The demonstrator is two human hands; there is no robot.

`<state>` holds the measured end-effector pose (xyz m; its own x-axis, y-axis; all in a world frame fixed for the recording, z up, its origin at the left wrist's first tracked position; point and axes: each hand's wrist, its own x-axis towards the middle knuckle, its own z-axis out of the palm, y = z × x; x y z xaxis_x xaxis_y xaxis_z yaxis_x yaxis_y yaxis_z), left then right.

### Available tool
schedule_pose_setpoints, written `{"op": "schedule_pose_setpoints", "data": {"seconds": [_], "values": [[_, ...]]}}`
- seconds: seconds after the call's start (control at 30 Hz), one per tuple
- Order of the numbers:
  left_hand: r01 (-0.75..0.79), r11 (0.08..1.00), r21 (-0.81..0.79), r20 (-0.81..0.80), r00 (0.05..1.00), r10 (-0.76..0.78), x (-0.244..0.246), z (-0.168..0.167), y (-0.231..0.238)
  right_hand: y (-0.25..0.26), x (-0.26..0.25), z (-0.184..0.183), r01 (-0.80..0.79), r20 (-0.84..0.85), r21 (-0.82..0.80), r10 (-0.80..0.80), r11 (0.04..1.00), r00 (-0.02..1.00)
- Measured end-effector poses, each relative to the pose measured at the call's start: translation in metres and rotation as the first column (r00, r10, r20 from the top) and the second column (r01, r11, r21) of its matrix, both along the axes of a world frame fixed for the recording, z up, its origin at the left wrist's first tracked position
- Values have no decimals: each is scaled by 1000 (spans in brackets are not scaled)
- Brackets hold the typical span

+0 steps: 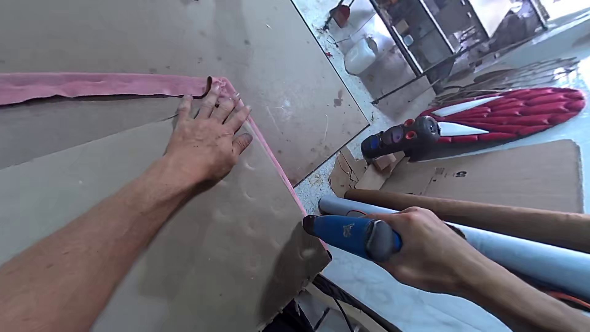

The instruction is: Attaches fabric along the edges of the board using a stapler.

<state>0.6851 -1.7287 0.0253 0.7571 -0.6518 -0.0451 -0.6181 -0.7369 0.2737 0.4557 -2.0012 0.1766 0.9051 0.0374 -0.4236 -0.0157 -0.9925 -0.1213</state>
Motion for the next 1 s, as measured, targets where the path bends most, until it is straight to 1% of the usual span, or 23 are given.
{"op": "schedule_pose_setpoints", "data": {"seconds": [0.07,0.13,0.2,0.3,0.33,0.43,0.47,0.57,0.67,0.7,0.73,0.8,0.87,0.9,1.0], "values": [[-45,999,-2,-30,999,44,1,-1,-1,4,6,-8,81,-95,-35,-84,996,992],[-72,997,-20,-48,996,71,-1,-1,-1,6,8,-8,131,-122,-34,-134,991,983],[-103,992,-74,-36,994,100,3,-1,1,5,15,-2,112,-69,-16,-113,994,991],[-111,992,-54,-37,993,110,3,0,1,12,29,2,73,32,15,-74,997,997],[-114,993,-45,-35,993,112,3,0,0,17,37,1,77,30,5,-78,997,997],[-117,992,-44,-34,993,115,4,-2,1,28,60,-5,118,-64,-79,-123,990,990],[-116,992,-49,-37,993,114,4,-3,1,28,67,-6,122,-60,-92,-128,988,990],[-118,990,-76,-37,993,115,6,-4,3,29,88,-5,88,16,-58,-87,994,996],[-137,982,-128,-53,990,131,7,-3,3,36,115,-10,73,-16,-42,-74,996,997],[-155,969,-192,-54,988,148,6,-4,4,35,123,-11,66,-18,-42,-67,997,998],[-180,938,-294,-51,984,173,6,-5,7,36,133,-10,60,-3,-35,-60,998,998],[-250,815,-523,-83,966,243,6,-3,15,40,150,-9,51,50,-17,-50,999,997],[-297,687,-664,-90,943,320,3,0,30,46,167,-11,48,30,-7,-48,999,998],[-309,659,-685,-82,932,352,-1,4,40,48,174,-11,50,10,-4,-50,999,999],[-374,647,-664,-93,900,425,-23,14,90,47,200,-11,27,22,26,-28,999,999]]}}
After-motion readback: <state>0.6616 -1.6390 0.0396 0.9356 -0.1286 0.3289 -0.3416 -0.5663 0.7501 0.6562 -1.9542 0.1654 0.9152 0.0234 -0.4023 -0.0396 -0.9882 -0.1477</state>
